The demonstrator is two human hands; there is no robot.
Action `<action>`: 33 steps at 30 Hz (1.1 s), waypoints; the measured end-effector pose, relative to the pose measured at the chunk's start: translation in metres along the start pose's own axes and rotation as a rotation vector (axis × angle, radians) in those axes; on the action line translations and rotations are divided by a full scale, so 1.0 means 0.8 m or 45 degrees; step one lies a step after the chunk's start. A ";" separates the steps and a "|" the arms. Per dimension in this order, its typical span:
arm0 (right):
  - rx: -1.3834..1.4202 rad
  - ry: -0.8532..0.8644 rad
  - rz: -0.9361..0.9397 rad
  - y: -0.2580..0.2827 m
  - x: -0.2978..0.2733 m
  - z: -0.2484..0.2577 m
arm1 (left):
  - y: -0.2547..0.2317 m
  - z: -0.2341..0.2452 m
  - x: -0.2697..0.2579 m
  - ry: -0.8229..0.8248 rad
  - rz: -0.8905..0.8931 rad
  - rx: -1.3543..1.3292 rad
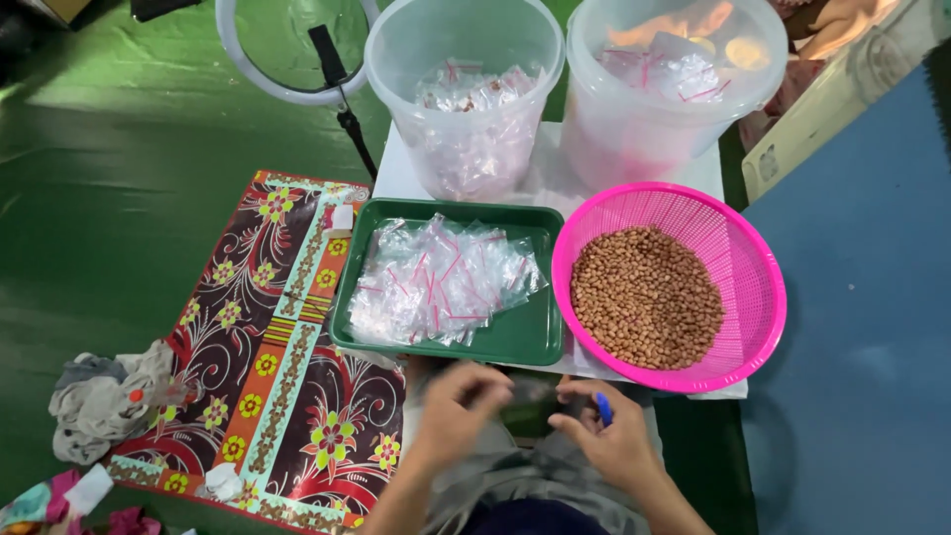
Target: Manually filling small plastic zip-lock bags with peanuts using a plastic spoon.
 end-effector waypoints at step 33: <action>-0.457 0.281 0.045 -0.006 -0.028 -0.013 | 0.035 0.065 0.152 -0.386 -0.434 1.309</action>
Point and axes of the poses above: each hand's wrist, its own x-axis towards the middle knuckle, its own z-axis out of the back of the hand, y = z × x, the point moved 8 cm from there along x, towards the middle knuckle, and after that the axes turned 6 degrees about -y, right-handed, at the moved point
